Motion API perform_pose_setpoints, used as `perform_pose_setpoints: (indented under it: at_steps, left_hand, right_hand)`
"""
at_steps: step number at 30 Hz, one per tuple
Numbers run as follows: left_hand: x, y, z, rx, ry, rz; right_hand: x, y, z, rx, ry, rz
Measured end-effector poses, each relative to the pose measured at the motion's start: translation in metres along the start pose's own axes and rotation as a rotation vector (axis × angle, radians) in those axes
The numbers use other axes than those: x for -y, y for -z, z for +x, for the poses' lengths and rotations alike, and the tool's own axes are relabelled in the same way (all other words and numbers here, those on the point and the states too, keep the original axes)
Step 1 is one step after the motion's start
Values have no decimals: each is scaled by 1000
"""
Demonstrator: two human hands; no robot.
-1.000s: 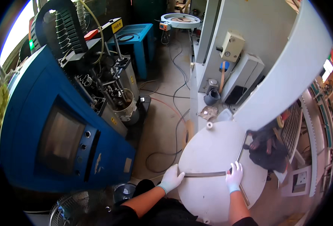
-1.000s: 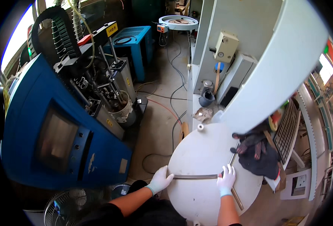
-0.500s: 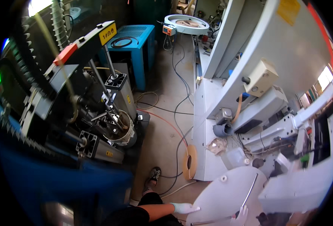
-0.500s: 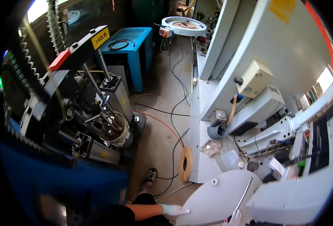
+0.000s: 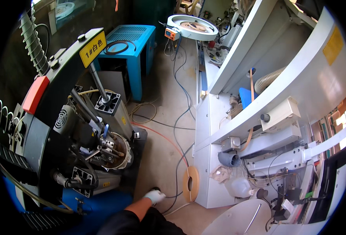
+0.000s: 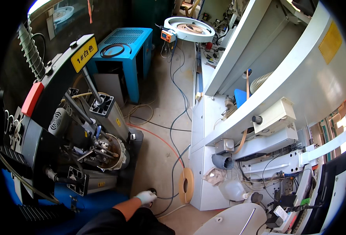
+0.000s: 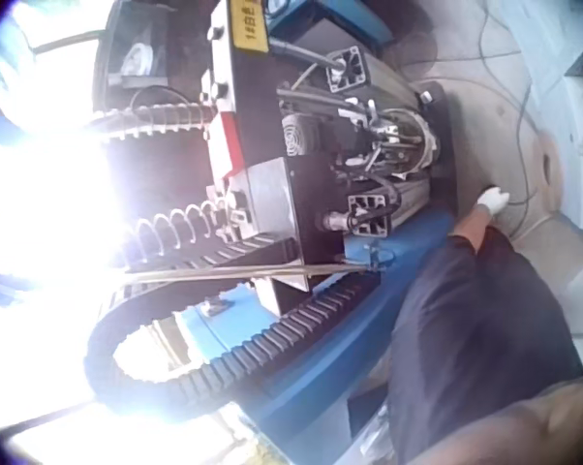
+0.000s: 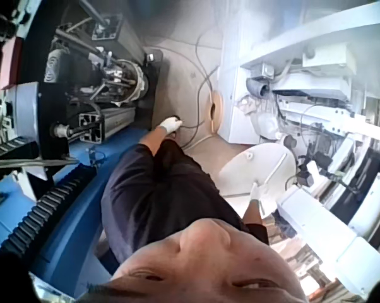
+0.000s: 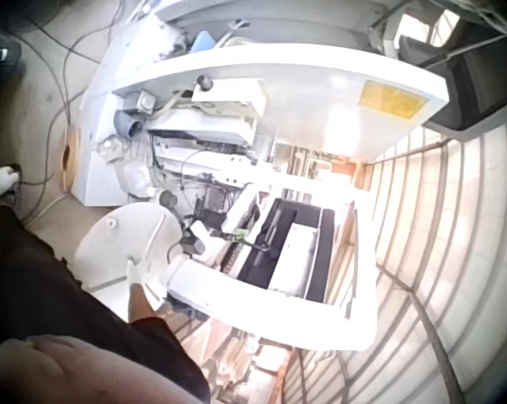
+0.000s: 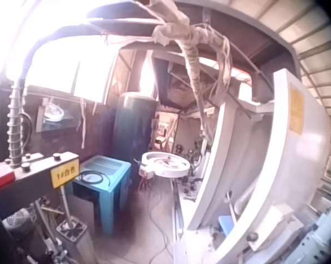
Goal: The person picks up wooden boards from a stack, places them into an edge-banding machine one by one, and returns them to a finished stack.
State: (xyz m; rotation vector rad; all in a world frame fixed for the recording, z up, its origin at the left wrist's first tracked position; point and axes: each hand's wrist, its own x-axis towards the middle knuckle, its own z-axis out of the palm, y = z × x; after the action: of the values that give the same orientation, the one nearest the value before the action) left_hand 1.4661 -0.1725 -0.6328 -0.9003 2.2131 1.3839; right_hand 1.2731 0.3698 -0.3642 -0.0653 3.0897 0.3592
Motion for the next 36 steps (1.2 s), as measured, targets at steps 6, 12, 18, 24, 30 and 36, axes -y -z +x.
perform_pose_setpoints:
  at_steps: [6,12,18,24,30,36]
  left_hand:
    - [-2,140,-31,-444,274,-444]
    - [-22,132,-40,-196,218,-195]
    - [-31,80,-55,133,69,7]
    - [-56,82,-68,183,-6,191]
    - [-39,99,-75,52,91,72]
    - [-27,94,-90,43,124,89]
  right_hand:
    - [-21,-29,11,108,-200,74]
    - [-98,-128,36,-48,-74,258]
    - [-39,-96,19,-43,-234,54]
    - [-47,-95,20,-120,-162,37]
    - [-50,-95,34,-96,-137,73]
    - [-25,-66,15,-92,-195,28]
